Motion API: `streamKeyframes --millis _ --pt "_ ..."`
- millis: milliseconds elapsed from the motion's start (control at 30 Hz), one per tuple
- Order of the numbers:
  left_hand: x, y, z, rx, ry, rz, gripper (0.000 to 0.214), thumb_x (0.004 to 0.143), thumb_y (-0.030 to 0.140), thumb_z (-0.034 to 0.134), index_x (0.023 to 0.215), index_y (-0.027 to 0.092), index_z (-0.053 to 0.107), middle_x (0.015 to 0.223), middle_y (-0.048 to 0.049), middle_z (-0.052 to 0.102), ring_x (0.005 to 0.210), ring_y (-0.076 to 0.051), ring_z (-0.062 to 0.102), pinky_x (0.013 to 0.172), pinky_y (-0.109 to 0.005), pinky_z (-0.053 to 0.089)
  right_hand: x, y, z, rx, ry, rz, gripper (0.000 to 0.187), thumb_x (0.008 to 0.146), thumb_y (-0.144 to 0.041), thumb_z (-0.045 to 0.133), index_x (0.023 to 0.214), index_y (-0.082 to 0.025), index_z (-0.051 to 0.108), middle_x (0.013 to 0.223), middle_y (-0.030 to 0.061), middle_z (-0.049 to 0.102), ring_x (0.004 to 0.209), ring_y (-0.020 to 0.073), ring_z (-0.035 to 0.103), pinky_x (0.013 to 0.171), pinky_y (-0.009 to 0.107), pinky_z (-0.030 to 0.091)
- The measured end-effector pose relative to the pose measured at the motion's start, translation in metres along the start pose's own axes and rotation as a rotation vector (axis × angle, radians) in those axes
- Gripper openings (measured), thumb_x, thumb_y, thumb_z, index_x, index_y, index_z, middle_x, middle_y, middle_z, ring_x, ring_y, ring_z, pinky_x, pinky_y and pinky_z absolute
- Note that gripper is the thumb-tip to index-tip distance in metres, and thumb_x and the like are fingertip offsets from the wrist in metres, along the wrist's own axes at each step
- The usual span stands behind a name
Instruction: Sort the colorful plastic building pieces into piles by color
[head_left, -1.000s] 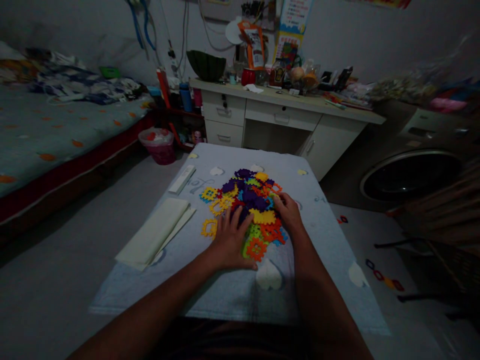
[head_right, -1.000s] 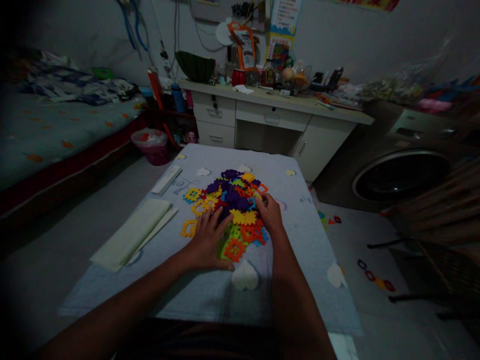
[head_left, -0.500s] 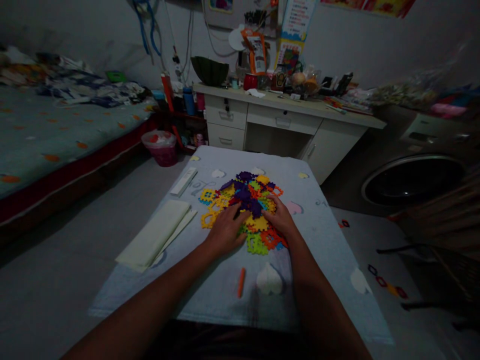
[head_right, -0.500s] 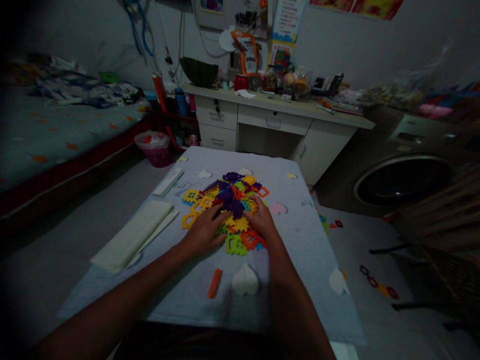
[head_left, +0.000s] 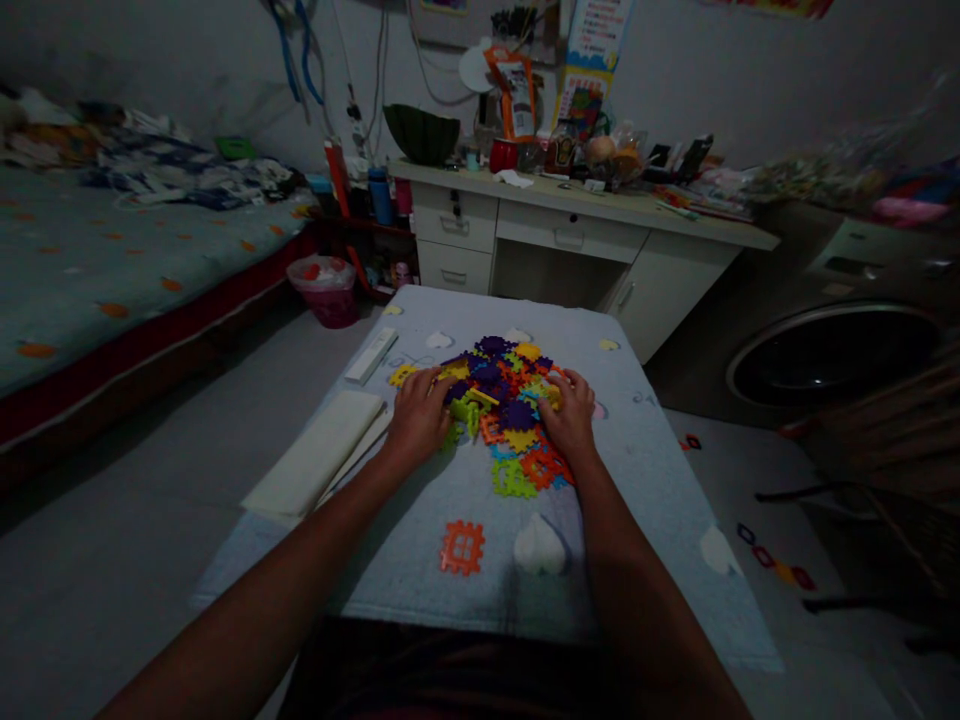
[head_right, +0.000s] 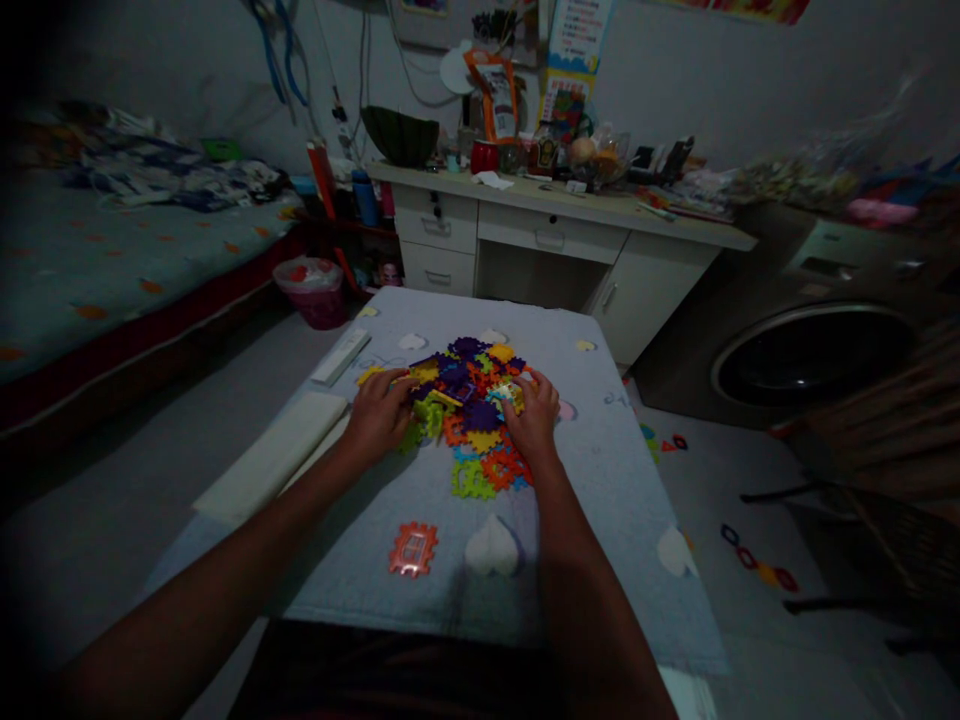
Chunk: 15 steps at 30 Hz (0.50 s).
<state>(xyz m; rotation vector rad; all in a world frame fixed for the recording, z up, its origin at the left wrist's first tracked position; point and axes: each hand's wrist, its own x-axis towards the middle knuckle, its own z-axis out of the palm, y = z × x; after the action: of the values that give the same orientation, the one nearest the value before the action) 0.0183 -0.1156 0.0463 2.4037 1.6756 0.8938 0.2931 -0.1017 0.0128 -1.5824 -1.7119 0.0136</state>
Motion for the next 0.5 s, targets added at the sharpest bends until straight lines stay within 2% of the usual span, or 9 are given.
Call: streamKeyframes --millis 100,233,333,500 --pt "-0.018 0.01 -0.009 -0.022 -0.037 0.074 0.042 0.08 0.013 0.05 0.121 0.019 0.058 0.134 -0.0126 0.05 0.126 -0.031 0.041 0.107 -0.048 0.036 -0.003 -0.012 -0.001 -0.025 -0.107 -0.095 0.039 0.084 -0.045 0.064 0.118 -0.027 0.066 0.143 0.0103 0.047 0.134 0.0332 0.037 0.109 0.054 0.029" --pt "-0.036 0.022 -0.021 -0.128 -0.264 0.185 0.021 0.084 0.02 0.054 0.104 0.019 0.059 0.107 -0.0096 0.06 0.104 -0.026 0.053 0.093 -0.042 0.044 -0.006 -0.02 0.006 -0.039 -0.264 -0.169 0.039 0.08 -0.044 0.07 0.116 -0.027 0.068 0.133 0.0095 0.059 0.133 0.0357 0.038 0.111 0.059 0.021" --pt "-0.043 0.027 -0.027 -0.234 -0.384 0.231 0.015 0.085 0.026 0.059 0.099 0.019 0.058 0.099 -0.0068 0.06 0.097 -0.023 0.056 0.087 -0.037 0.045 -0.005 -0.016 0.013 -0.047 -0.235 -0.122 0.039 0.084 -0.037 0.065 0.122 -0.025 0.064 0.13 0.0116 0.061 0.13 0.0341 0.044 0.11 0.059 0.025" --pt "-0.052 0.027 -0.032 -0.255 -0.45 0.201 0.019 0.082 0.026 0.066 0.099 0.02 0.058 0.103 -0.0058 0.059 0.1 -0.023 0.055 0.088 -0.035 0.044 -0.001 -0.006 0.016 0.023 -0.141 -0.092 0.044 0.086 -0.026 0.057 0.13 -0.019 0.057 0.133 0.0157 0.056 0.126 0.0298 0.049 0.106 0.051 0.038"
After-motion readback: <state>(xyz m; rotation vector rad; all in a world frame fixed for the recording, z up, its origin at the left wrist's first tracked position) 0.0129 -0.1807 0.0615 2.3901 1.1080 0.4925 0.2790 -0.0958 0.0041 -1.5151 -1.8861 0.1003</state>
